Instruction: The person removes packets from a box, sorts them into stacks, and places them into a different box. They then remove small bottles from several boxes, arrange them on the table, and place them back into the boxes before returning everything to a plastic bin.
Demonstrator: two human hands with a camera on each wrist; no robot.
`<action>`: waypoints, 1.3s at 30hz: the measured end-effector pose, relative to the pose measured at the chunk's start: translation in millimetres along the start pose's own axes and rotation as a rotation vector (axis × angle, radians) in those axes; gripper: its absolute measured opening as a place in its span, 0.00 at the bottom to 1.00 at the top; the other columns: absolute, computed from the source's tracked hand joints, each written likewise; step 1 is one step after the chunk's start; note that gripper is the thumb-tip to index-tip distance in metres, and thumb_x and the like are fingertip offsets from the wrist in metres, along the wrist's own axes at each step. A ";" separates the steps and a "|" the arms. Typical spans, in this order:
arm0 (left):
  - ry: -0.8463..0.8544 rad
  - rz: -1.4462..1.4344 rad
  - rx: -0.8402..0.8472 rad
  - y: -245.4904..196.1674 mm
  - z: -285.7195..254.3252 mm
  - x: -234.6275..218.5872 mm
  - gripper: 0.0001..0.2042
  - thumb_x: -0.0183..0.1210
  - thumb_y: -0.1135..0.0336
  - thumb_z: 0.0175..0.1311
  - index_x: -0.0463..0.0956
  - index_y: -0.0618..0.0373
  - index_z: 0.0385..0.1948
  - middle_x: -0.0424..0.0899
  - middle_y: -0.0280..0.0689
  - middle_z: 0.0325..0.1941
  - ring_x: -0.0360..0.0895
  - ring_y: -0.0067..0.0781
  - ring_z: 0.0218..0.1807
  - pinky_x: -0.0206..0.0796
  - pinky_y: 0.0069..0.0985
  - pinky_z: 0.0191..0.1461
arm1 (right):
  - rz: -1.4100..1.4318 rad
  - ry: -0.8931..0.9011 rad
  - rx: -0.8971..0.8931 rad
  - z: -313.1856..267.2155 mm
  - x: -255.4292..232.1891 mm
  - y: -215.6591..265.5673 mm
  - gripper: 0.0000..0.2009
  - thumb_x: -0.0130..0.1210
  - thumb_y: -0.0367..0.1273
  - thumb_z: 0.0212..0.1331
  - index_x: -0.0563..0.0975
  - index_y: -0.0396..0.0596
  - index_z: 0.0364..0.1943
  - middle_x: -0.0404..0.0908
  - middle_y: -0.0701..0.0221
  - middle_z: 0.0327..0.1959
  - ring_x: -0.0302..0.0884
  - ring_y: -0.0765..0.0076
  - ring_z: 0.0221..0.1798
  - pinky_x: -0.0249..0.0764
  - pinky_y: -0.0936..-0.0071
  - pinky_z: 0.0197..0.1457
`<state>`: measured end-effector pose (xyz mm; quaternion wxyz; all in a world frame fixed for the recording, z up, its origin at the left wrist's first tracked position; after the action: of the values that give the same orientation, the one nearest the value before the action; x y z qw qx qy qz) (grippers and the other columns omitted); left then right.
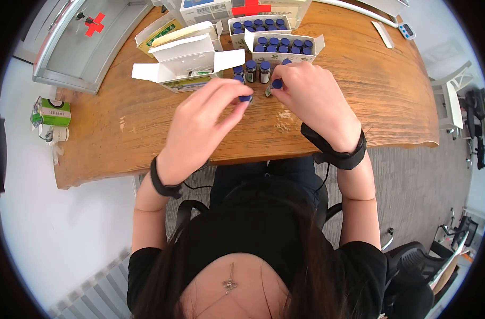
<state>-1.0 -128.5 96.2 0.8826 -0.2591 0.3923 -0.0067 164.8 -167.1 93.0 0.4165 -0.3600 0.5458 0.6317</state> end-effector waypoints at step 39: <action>0.185 0.404 -0.229 67.8 -0.4 -59.2 0.10 0.52 0.78 0.54 0.77 0.63 0.37 0.81 0.44 0.35 0.77 0.45 0.37 0.66 0.37 0.48 | -0.046 -0.020 -0.340 35.1 38.6 72.7 0.13 0.51 0.24 0.54 0.73 0.36 0.44 0.76 0.62 0.39 0.77 0.54 0.40 0.75 0.63 0.40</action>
<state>-55.2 -57.2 105.4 0.7912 -0.2720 0.5136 0.1906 82.8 -131.3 91.3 0.3694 -0.4313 0.4183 0.7089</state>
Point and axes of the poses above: each hand's wrist, its own z-axis towards the middle knuckle, its own x-axis out of the palm, y = z × x, the point moved 4 cm from there along z, towards the middle knuckle
